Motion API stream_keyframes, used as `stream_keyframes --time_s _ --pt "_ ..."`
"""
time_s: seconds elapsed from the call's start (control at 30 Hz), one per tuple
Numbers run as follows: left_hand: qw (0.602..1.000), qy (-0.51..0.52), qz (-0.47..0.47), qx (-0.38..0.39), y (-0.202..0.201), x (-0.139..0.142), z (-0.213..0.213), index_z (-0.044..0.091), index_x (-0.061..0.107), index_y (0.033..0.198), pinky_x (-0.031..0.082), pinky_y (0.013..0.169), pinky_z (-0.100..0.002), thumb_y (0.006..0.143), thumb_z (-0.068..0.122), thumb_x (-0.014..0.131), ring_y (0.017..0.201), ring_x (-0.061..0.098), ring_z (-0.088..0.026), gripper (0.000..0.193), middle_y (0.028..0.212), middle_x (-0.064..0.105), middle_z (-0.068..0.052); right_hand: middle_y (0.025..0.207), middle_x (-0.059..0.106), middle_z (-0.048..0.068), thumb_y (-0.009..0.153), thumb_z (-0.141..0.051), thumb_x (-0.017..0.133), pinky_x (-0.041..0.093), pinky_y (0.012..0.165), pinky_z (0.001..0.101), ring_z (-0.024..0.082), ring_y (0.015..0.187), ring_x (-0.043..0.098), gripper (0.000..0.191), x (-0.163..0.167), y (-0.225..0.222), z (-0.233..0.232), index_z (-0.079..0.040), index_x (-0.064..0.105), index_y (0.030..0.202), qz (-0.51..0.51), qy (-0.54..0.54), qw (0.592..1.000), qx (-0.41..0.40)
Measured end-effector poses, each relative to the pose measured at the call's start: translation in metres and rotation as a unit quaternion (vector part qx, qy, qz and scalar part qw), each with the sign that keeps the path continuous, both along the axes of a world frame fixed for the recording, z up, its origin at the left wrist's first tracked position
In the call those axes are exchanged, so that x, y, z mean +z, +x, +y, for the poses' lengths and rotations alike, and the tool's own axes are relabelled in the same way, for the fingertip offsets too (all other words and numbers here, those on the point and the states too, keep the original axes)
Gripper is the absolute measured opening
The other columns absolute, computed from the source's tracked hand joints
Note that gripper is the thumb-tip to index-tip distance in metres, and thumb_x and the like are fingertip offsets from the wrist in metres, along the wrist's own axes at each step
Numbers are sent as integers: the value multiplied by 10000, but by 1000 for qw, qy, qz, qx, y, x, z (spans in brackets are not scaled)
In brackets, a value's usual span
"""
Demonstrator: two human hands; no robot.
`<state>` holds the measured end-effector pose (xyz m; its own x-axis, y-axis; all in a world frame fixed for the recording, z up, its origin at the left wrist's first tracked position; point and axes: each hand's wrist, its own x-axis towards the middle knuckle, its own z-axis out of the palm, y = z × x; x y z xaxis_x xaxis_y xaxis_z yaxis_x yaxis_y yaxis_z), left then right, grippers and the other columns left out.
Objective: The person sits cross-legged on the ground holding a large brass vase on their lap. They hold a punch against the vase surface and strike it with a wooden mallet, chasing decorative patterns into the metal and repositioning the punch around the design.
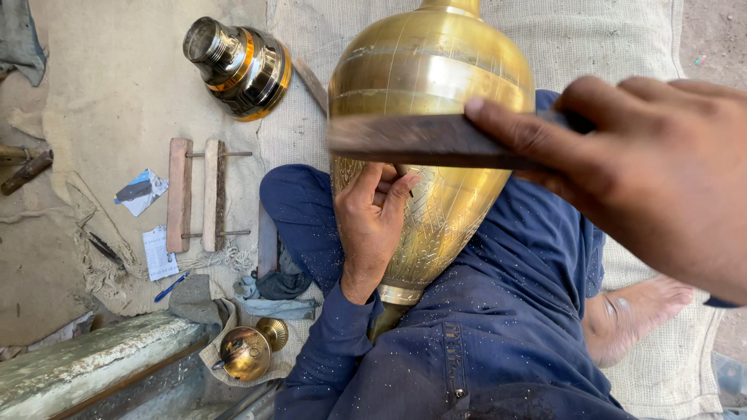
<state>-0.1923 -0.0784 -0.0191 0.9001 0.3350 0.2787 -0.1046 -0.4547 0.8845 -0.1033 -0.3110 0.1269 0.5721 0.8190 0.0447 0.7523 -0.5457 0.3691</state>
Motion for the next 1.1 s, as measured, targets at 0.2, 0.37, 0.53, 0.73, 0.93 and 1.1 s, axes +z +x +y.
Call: stream_keyframes --time_s 0.2,0.37,0.53,0.73,0.93,1.1 --pt "999 -30 -29 6 1 -9 -1 -11 668 1251 587 590 -226 944 98 794 692 693 -92 349 821 708 -51 873 675 8 904 -490 572 557 538 297 131 618 666 719 0 -1 -4 -387 398 1594 17 -6 1000 -2" --pt "998 -53 -28 7 2 -14 0 -23 621 1288 619 619 -204 910 76 802 739 730 -78 431 852 737 -58 875 694 -4 840 -604 520 584 557 257 99 590 678 806 -7 -1 -7 -395 351 1600 27 -133 989 -59" --pt "995 -67 -64 -23 4 -11 3 10 603 1327 628 682 -232 953 79 790 805 730 -92 424 900 738 -59 841 692 -12 913 -576 588 578 571 232 105 652 705 784 -22 15 -10 -343 386 1633 3 -127 986 -105" --pt "998 16 -50 -43 8 -11 3 54 610 1369 636 642 -230 965 114 788 794 759 -111 446 939 752 -70 887 689 75 883 -418 722 573 585 326 191 649 686 739 -34 15 -22 -251 528 1576 86 156 980 -92" --pt "998 16 -36 -43 12 -12 0 54 619 1369 631 623 -241 935 135 808 750 747 -107 480 883 754 -69 858 684 84 814 -286 808 579 606 346 202 662 692 746 -24 10 -30 -261 545 1511 156 201 965 -59" --pt "996 19 -20 -90 19 -7 7 85 637 1376 634 651 -251 933 117 800 776 767 -110 473 890 777 -72 876 724 82 811 -279 846 596 629 335 189 673 711 768 -32 4 -36 -292 536 1513 182 151 963 -126"
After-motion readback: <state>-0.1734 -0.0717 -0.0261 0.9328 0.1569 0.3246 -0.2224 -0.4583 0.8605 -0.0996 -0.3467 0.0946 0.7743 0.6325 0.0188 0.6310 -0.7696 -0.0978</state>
